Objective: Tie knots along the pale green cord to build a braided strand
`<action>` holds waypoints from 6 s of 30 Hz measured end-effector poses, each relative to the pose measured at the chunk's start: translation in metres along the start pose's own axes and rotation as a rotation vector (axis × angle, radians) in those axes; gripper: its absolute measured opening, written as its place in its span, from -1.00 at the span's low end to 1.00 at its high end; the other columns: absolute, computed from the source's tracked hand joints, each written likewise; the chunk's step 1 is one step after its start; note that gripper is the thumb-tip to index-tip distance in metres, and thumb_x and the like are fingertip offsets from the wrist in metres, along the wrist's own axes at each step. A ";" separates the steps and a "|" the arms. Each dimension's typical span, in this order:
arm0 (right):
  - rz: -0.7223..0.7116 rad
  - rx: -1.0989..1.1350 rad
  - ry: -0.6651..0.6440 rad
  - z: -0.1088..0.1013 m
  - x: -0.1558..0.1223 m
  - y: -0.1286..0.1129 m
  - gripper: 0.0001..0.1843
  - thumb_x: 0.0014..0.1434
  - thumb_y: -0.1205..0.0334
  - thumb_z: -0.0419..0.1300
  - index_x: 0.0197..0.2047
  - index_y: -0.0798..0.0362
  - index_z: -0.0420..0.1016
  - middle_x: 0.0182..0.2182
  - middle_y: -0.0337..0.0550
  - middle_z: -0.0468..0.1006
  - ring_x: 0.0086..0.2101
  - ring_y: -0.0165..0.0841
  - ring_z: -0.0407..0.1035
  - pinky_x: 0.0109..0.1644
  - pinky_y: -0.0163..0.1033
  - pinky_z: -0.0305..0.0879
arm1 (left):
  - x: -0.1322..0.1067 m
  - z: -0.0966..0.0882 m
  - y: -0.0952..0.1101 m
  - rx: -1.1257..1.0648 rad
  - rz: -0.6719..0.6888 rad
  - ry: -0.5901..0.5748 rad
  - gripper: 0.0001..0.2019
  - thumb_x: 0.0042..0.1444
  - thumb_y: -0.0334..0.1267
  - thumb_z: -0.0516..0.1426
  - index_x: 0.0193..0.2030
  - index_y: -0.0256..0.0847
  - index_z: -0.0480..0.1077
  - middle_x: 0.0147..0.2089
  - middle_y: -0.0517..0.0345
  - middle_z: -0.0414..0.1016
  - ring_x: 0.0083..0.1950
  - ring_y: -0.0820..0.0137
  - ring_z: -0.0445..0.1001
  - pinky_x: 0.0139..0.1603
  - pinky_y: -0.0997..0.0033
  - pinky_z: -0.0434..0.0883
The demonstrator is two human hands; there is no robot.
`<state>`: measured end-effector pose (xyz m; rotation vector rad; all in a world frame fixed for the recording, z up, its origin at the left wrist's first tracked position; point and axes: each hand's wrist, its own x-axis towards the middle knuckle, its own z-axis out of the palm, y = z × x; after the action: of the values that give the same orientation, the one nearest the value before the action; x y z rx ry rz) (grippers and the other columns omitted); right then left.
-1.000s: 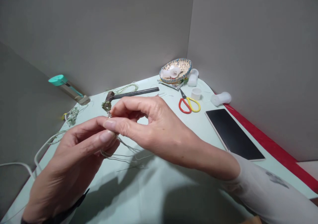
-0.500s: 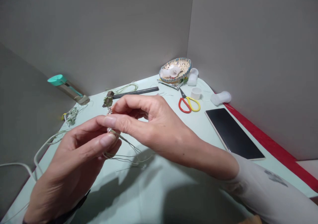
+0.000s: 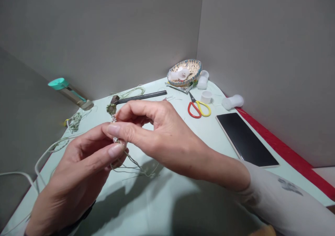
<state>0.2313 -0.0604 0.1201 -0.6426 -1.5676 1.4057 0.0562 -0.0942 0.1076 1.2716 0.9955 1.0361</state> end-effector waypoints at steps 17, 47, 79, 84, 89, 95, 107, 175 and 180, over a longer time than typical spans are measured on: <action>0.015 0.047 -0.002 -0.001 -0.003 0.001 -0.77 0.22 0.38 0.30 -0.44 0.10 0.39 -0.46 -0.37 0.39 -0.38 -0.55 0.26 -0.31 -0.43 0.22 | -0.007 -0.001 -0.004 0.033 0.103 0.042 -0.90 0.23 -0.25 0.30 -0.34 -0.04 0.54 -0.46 0.33 0.38 -0.44 0.54 0.21 -0.44 0.52 0.21; -1.111 -1.380 0.241 0.002 -0.011 0.020 -0.71 0.40 0.28 0.07 -0.31 -0.04 0.57 -0.33 -0.33 0.61 -0.36 -0.44 0.36 -0.16 -0.14 0.25 | -0.002 -0.006 0.015 -0.149 -0.048 0.009 -0.82 0.22 -0.15 0.24 -0.33 -0.05 0.68 -0.42 0.18 0.27 -0.37 0.41 0.13 -0.44 0.47 0.19; -0.204 -0.612 -0.041 0.042 -0.038 0.103 -0.76 0.38 0.31 0.06 0.04 0.07 0.46 -0.06 -0.12 0.61 -0.05 -0.36 0.47 0.02 -0.21 0.35 | -0.053 -0.069 -0.064 -0.053 -0.369 -0.094 -0.75 0.31 -0.21 0.15 -0.40 -0.20 0.44 -0.41 0.14 0.41 -0.31 0.37 0.32 -0.20 0.38 0.27; 0.228 -0.328 -0.316 0.039 -0.035 0.100 -0.69 0.45 0.05 0.01 -0.09 0.00 0.52 -0.21 -0.25 0.59 -0.20 -0.39 0.44 -0.13 -0.27 0.30 | -0.055 -0.068 -0.063 0.030 -0.374 -0.150 -0.77 0.34 -0.15 0.15 -0.33 -0.19 0.45 -0.50 0.23 0.24 -0.46 0.45 0.12 -0.43 0.41 0.12; 0.230 -0.338 -0.288 0.038 -0.037 0.099 -0.74 0.39 0.14 0.10 -0.32 0.03 0.44 -0.48 -0.34 0.37 -0.46 -0.51 0.20 -0.44 -0.37 0.11 | -0.057 -0.066 -0.063 0.103 -0.388 -0.137 -0.79 0.35 -0.12 0.15 -0.27 -0.15 0.48 -0.48 0.25 0.20 -0.44 0.48 0.08 -0.44 0.42 0.08; 0.143 -0.299 -0.242 0.037 -0.040 0.099 -0.78 0.36 0.23 0.12 -0.34 0.03 0.44 -0.52 -0.37 0.32 -0.51 -0.54 0.15 -0.53 -0.41 0.07 | -0.060 -0.065 -0.063 0.141 -0.369 -0.101 -0.82 0.34 -0.11 0.16 -0.23 -0.11 0.51 -0.48 0.26 0.19 -0.44 0.48 0.09 -0.45 0.42 0.06; 0.227 -0.192 -0.258 0.037 -0.040 0.100 -0.67 0.38 0.12 0.15 -0.42 0.03 0.43 -0.54 -0.36 0.36 -0.50 -0.54 0.23 -0.50 -0.42 0.12 | -0.063 -0.063 -0.065 0.192 -0.381 -0.101 -0.77 0.33 -0.03 0.16 -0.29 -0.08 0.47 -0.49 0.27 0.12 -0.45 0.47 0.04 -0.49 0.42 0.04; -0.097 -0.584 -0.289 0.036 -0.041 0.106 -0.90 0.19 0.41 0.11 -0.34 0.08 0.41 -0.51 -0.39 0.39 -0.49 -0.57 0.19 -0.38 -0.43 0.16 | -0.068 -0.071 -0.070 0.229 -0.431 -0.100 -0.78 0.33 0.00 0.16 -0.22 -0.05 0.50 -0.44 0.26 0.12 -0.41 0.45 0.01 -0.44 0.38 0.02; -0.136 -0.585 -0.282 0.035 -0.043 0.105 -0.87 0.20 0.46 0.08 -0.32 0.10 0.41 -0.51 -0.37 0.39 -0.49 -0.57 0.19 -0.38 -0.41 0.16 | -0.066 -0.069 -0.072 0.198 -0.426 -0.104 -0.81 0.32 -0.03 0.18 -0.22 -0.04 0.51 -0.40 0.26 0.17 -0.40 0.47 0.05 -0.46 0.41 0.04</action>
<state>0.2005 -0.0909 0.0096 -0.6759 -2.2353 0.9585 -0.0238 -0.1428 0.0328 1.1879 1.2437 0.5491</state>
